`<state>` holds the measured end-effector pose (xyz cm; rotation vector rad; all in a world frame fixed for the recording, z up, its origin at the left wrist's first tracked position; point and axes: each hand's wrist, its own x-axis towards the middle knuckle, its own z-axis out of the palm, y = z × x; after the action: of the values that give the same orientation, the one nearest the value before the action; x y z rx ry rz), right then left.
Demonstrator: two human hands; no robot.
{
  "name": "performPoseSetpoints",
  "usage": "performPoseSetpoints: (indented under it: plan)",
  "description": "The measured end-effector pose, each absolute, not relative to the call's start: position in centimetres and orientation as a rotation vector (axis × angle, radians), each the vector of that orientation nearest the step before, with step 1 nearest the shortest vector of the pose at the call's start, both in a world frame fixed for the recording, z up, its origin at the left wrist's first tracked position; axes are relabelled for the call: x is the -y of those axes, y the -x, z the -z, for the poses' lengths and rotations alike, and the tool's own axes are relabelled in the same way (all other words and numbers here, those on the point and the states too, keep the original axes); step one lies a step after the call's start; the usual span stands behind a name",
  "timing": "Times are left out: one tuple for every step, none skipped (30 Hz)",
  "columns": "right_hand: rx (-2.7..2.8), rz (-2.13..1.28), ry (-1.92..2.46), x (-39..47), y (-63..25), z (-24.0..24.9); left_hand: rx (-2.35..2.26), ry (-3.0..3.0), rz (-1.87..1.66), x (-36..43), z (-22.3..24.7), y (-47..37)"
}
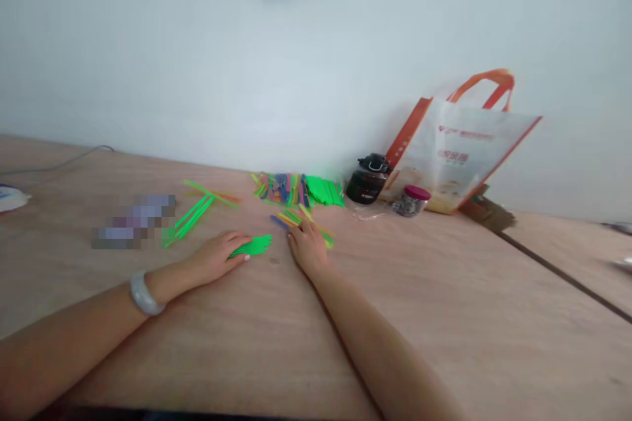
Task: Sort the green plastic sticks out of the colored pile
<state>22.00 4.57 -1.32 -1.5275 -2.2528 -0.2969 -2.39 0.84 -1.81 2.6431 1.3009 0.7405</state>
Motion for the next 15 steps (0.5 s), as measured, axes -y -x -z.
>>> performPoseSetpoints:
  plan:
    - [2.249, 0.299, 1.523, -4.5, -22.0, 1.3, -1.33, -2.65, -0.776, -1.0, 1.6, 2.6]
    - [2.245, 0.3, 1.513, -4.3, -22.0, 1.3, -1.39, -2.657, -0.826, -1.3, 1.4, 2.9]
    - [2.242, 0.301, 1.496, -4.2, -22.0, 1.4, -1.479, -2.662, -0.877, -1.6, 1.2, 3.3]
    - [2.242, 0.302, 1.473, -4.0, -22.0, 1.5, -1.599, -2.659, -0.918, -2.0, 1.1, 4.0]
    - [2.246, 0.304, 1.449, -3.8, -22.0, 1.7, -1.735, -2.648, -0.934, -2.4, 1.0, 4.7]
    - [2.252, 0.306, 1.426, -3.6, -22.0, 1.9, -1.895, -2.617, -0.925, -2.9, 1.0, 5.5]
    - [2.258, 0.31, 1.406, -3.4, -21.9, 2.1, -2.043, -2.566, -0.876, -3.3, 1.0, 6.4]
    - [2.269, 0.314, 1.39, -3.2, -21.9, 2.2, -2.143, -2.526, -0.812, -3.7, 1.1, 7.2]
    - [2.278, 0.314, 1.382, -3.1, -21.8, 2.3, -2.2, -2.496, -0.748, -4.1, 1.2, 8.0]
    - [2.287, 0.311, 1.377, -2.9, -21.8, 2.4, -2.227, -2.473, -0.688, -4.4, 1.3, 8.7]
    - [2.293, 0.305, 1.372, -2.8, -21.8, 2.4, -2.234, -2.455, -0.641, -4.7, 1.4, 9.2]
    - [2.296, 0.296, 1.368, -2.6, -21.8, 2.4, -2.234, -2.44, -0.61, -4.9, 1.5, 9.6]
    - [2.295, 0.282, 1.366, -2.5, -21.8, 2.3, -2.233, -2.428, -0.593, -5.0, 1.5, 9.8]
    - [2.286, 0.261, 1.362, -2.5, -21.9, 2.2, -2.233, -2.417, -0.593, -5.0, 1.4, 9.8]
    - [2.271, 0.231, 1.351, -2.4, -21.9, 2.1, -2.225, -2.413, -0.611, -5.0, 1.2, 9.6]
